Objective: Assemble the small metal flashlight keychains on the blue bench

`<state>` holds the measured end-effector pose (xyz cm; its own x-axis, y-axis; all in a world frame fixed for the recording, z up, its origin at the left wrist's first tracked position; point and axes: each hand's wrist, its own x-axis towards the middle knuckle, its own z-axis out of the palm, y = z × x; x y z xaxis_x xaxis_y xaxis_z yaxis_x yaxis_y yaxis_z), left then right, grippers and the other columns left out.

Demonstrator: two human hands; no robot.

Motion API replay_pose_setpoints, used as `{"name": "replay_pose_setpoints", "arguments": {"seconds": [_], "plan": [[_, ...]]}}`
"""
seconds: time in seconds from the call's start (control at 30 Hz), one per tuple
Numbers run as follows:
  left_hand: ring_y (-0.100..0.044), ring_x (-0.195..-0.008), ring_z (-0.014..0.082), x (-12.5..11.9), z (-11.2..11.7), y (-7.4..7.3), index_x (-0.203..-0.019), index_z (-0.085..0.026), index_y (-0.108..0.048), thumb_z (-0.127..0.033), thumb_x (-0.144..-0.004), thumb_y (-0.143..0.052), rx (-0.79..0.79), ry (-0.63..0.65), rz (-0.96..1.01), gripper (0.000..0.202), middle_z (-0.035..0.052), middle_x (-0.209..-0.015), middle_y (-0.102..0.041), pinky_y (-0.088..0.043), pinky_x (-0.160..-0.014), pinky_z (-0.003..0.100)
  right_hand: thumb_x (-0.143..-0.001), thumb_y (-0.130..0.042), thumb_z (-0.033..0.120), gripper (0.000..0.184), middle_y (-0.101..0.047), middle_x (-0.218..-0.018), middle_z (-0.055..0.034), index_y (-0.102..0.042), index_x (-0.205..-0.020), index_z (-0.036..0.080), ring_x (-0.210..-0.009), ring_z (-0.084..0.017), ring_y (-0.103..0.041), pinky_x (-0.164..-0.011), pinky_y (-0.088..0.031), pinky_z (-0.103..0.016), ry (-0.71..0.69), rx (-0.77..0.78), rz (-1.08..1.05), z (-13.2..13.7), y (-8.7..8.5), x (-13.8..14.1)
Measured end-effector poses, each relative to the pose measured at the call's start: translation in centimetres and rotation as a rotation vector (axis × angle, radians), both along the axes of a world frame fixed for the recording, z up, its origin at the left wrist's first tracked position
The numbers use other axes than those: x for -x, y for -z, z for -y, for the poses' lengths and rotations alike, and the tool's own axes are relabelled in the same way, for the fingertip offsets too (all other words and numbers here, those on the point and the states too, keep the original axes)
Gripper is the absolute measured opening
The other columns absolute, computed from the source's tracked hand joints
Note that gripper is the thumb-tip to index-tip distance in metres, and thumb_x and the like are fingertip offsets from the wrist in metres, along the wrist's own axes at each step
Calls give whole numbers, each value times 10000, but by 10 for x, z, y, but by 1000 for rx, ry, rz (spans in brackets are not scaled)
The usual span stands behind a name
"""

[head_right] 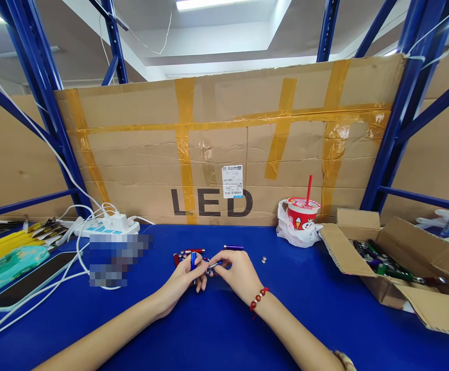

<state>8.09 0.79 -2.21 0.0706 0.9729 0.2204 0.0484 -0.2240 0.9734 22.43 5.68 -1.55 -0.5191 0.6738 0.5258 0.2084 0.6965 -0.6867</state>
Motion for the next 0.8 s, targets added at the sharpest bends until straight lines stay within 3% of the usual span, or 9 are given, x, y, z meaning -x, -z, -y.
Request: {"name": "replay_pose_setpoints", "arguments": {"seconds": [0.2, 0.47, 0.63, 0.8], "plan": [[-419, -449, 57, 1, -3, 2, -752, -172, -262, -581, -628, -566, 23, -110, -5, 525, -52, -581, -448, -317, -439, 186, -721, -590, 282, 193, -635, -815, -9, -685, -875, 215, -641, -100, -559, -585, -413, -207, 20, -115, 117, -3, 4, -2], [-267, -426, 35, 1, 0, 2, -768, -174, -277, -550, -742, -481, -59, -168, -90, 429, -80, -564, -310, -229, -420, 173, -798, -512, 402, 306, -632, -871, -29, -656, -969, 194, -613, -100, -584, -591, -450, -213, -43, -39, 85, -1, 5, -2], [-296, -467, 52, 5, 0, 5, -753, -173, -274, -502, -806, -450, -183, -208, -155, 377, -58, -580, -354, -231, -440, 180, -807, -491, 416, 326, -626, -877, -46, -646, -983, 190, -578, -102, -578, -567, -458, -215, -21, -46, 72, -3, 8, -1], [-347, -541, 68, 8, 0, 6, -750, -167, -290, -451, -848, -419, -266, -217, -265, 327, -38, -615, -375, -280, -495, 182, -853, -403, 412, 343, -563, -730, -36, -633, -862, 158, -565, -85, -535, -527, -443, -181, -123, -92, 161, 1, 8, 0]]}}
